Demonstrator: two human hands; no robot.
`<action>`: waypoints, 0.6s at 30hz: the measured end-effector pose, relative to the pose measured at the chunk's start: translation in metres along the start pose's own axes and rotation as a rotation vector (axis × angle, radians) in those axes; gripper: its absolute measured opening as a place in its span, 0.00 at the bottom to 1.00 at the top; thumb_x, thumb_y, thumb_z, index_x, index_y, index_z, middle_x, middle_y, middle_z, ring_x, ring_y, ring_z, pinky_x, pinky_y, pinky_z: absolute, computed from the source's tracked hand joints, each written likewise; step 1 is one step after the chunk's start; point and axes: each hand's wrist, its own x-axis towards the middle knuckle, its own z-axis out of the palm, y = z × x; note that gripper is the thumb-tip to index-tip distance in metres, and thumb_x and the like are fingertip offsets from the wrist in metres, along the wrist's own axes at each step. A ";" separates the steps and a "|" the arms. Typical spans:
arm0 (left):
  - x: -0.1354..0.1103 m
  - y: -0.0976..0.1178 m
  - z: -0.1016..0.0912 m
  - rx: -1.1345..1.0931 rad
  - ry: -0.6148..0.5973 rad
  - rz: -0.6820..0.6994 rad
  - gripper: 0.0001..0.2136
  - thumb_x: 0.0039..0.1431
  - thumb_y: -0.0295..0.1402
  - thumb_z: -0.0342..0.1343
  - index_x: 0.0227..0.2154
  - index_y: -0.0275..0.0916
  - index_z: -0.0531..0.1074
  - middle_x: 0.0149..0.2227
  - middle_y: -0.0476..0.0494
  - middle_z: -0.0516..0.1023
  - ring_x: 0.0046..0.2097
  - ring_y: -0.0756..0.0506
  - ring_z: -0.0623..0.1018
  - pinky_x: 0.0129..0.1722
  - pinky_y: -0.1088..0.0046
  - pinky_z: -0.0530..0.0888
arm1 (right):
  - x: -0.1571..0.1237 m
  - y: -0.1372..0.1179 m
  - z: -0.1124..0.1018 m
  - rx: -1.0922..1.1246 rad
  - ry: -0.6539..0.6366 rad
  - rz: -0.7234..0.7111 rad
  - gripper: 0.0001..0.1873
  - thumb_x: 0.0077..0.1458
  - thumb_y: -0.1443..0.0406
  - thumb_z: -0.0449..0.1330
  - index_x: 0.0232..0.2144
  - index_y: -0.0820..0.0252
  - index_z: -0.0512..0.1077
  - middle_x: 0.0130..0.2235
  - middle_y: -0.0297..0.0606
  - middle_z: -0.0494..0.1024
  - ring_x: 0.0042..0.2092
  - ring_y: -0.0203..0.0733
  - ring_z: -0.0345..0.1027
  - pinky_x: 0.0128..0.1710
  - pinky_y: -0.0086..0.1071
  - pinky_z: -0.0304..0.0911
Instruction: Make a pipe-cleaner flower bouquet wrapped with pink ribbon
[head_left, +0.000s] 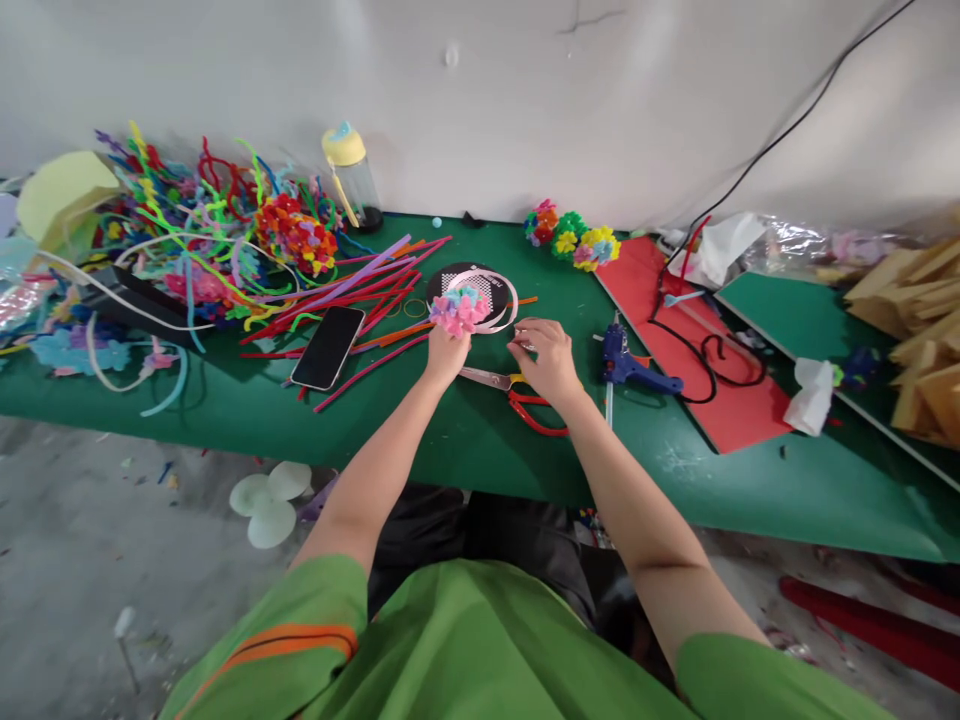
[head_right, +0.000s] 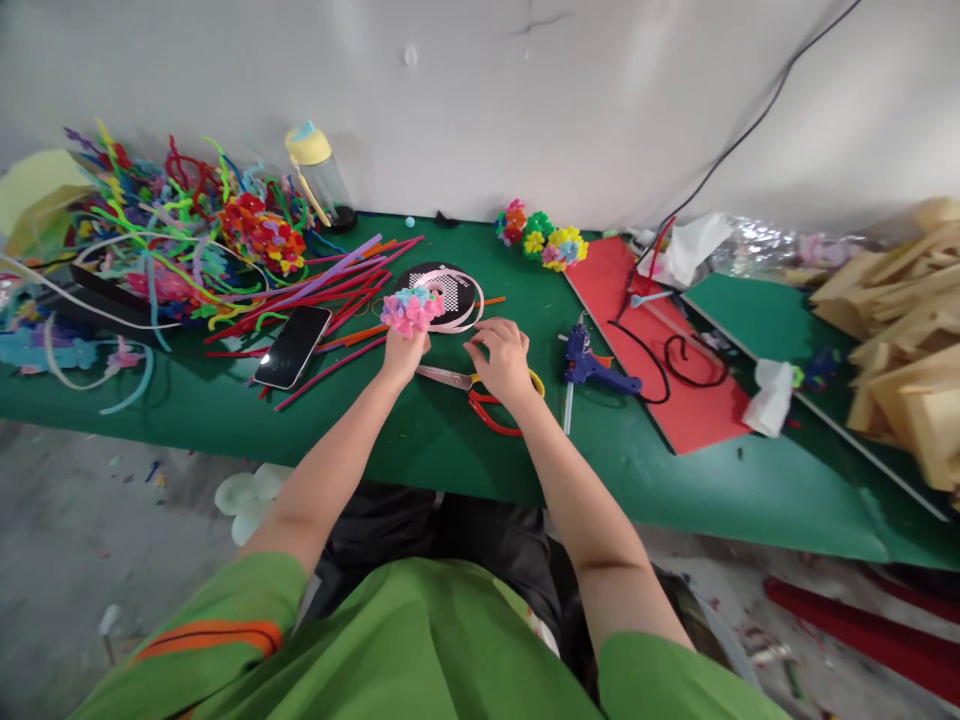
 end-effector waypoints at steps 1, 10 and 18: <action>0.000 -0.001 0.000 0.041 -0.013 -0.021 0.17 0.59 0.37 0.47 0.15 0.40 0.61 0.14 0.50 0.61 0.22 0.48 0.68 0.27 0.70 0.68 | 0.002 0.000 0.003 -0.037 -0.042 -0.005 0.04 0.53 0.65 0.57 0.30 0.59 0.71 0.43 0.43 0.77 0.49 0.50 0.65 0.49 0.49 0.58; 0.006 -0.008 0.003 -0.056 0.005 -0.142 0.09 0.56 0.37 0.51 0.38 0.41 0.70 0.32 0.45 0.75 0.30 0.47 0.76 0.29 0.71 0.73 | 0.026 -0.008 0.025 -0.323 -0.447 -0.155 0.11 0.53 0.69 0.52 0.38 0.64 0.71 0.43 0.51 0.73 0.51 0.55 0.61 0.55 0.55 0.47; 0.000 0.004 -0.002 -0.112 -0.026 -0.210 0.11 0.56 0.40 0.49 0.28 0.39 0.71 0.29 0.44 0.75 0.30 0.48 0.76 0.26 0.72 0.72 | 0.027 -0.047 0.013 -0.105 -0.572 -0.195 0.10 0.54 0.72 0.50 0.31 0.65 0.72 0.40 0.47 0.75 0.41 0.42 0.69 0.42 0.35 0.62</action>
